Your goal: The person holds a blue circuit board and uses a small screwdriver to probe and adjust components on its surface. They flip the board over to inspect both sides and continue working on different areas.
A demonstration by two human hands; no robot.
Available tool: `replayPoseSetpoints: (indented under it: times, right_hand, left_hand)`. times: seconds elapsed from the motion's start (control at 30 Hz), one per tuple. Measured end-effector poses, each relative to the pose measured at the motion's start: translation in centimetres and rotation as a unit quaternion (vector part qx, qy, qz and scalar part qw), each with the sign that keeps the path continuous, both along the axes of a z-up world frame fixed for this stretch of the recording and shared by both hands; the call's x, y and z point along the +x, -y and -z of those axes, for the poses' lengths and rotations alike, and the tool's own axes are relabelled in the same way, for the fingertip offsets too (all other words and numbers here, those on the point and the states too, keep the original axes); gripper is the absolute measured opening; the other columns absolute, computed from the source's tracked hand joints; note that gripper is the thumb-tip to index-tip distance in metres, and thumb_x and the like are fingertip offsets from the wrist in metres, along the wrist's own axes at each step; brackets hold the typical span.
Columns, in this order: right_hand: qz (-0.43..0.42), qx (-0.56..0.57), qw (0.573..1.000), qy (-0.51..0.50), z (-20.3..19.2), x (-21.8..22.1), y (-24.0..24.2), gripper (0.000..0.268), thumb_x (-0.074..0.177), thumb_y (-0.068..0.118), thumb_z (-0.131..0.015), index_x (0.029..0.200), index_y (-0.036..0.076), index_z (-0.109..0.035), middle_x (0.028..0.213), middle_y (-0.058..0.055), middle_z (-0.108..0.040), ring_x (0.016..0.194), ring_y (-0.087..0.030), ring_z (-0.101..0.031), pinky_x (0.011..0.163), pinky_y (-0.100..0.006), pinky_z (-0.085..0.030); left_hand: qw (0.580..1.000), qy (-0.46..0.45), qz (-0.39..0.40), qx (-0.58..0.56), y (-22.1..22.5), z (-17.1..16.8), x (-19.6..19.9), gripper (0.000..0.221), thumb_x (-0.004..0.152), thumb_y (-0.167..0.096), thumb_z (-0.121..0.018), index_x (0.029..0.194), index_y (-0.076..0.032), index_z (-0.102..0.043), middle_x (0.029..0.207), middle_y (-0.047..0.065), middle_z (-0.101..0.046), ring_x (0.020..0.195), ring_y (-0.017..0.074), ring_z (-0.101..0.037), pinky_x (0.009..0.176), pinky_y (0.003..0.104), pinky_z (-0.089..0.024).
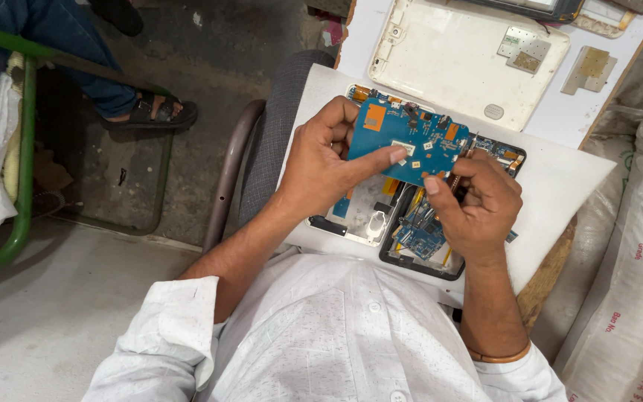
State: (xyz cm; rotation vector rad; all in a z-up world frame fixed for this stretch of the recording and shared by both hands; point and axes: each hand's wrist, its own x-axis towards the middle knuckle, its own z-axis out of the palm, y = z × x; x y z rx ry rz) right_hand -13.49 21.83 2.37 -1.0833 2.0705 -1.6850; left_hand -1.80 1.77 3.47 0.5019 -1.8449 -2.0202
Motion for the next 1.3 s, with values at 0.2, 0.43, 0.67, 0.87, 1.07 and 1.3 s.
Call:
replayPoseSetpoints:
  times: [0.2, 0.43, 0.67, 0.87, 1.07, 1.3]
  right_hand:
    - [-0.013, 0.008, 0.999, -0.043, -0.3, 0.1, 0.2, 0.018, 0.098, 0.008, -0.081, 0.107, -0.003, -0.070, 0.090, -0.003, -0.061, 0.068, -0.004, -0.049, 0.058, -0.019, -0.037]
    - [-0.012, 0.028, 0.998, -0.048, -0.5, -0.1, 0.5, 0.017, 0.097, 0.011, -0.080, 0.099, -0.001, -0.068, 0.084, -0.003, -0.060, 0.065, -0.004, -0.048, 0.056, -0.020, -0.037]
    - [-0.018, 0.015, 0.999, -0.026, -0.2, -0.2, 0.3, 0.014, 0.100, 0.010, -0.074, 0.099, -0.002, -0.067, 0.087, -0.004, -0.062, 0.064, -0.003, -0.051, 0.055, -0.019, -0.039]
    - [-0.016, 0.002, 0.999, -0.036, 0.2, -0.3, 0.2, 0.016, 0.101, 0.010, -0.075, 0.101, -0.003, -0.067, 0.088, -0.004, -0.061, 0.066, -0.004, -0.050, 0.056, -0.019, -0.039]
    - [-0.026, -0.007, 0.999, -0.032, 0.0, -0.2, 0.1, 0.018, 0.102, 0.011, -0.078, 0.103, -0.003, -0.066, 0.091, -0.005, -0.060, 0.070, -0.005, -0.049, 0.060, -0.020, -0.040]
    - [-0.017, 0.015, 0.999, -0.045, -0.3, -0.2, 0.3, 0.015, 0.098, 0.008, -0.077, 0.099, -0.004, -0.067, 0.088, -0.005, -0.060, 0.066, -0.004, -0.048, 0.057, -0.019, -0.037]
  left_hand:
    - [0.996, 0.056, 0.006, -0.066, -0.8, -1.3, 0.1, 0.038, 0.090, -0.026, -0.081, 0.114, -0.002, -0.064, 0.090, 0.008, -0.080, 0.078, 0.0119, -0.078, 0.068, 0.027, -0.065]
    - [0.998, 0.029, 0.020, -0.058, -0.4, -0.6, 0.2, 0.034, 0.101, -0.028, -0.069, 0.120, -0.001, -0.062, 0.092, 0.008, -0.079, 0.082, 0.0106, -0.078, 0.071, 0.026, -0.065]
    - [0.996, 0.062, 0.058, -0.033, 0.4, 0.9, 0.5, 0.029, 0.104, -0.029, -0.061, 0.116, -0.002, -0.067, 0.076, 0.007, -0.071, 0.065, 0.0085, -0.067, 0.059, 0.024, -0.054]
    - [0.997, 0.043, 0.065, -0.016, 0.8, 1.0, 0.6, 0.025, 0.103, -0.026, -0.064, 0.112, -0.003, -0.069, 0.078, 0.002, -0.071, 0.065, 0.0039, -0.061, 0.056, 0.021, -0.052]
    - [0.997, 0.061, 0.041, -0.021, 0.2, 0.1, 0.2, 0.025, 0.097, -0.024, -0.071, 0.110, -0.003, -0.070, 0.076, 0.002, -0.072, 0.063, 0.0039, -0.064, 0.055, 0.020, -0.054]
    - [0.997, 0.066, 0.040, -0.020, -0.2, -0.9, -0.1, 0.033, 0.089, -0.023, -0.080, 0.111, -0.002, -0.067, 0.088, 0.007, -0.078, 0.076, 0.0105, -0.077, 0.066, 0.027, -0.066]
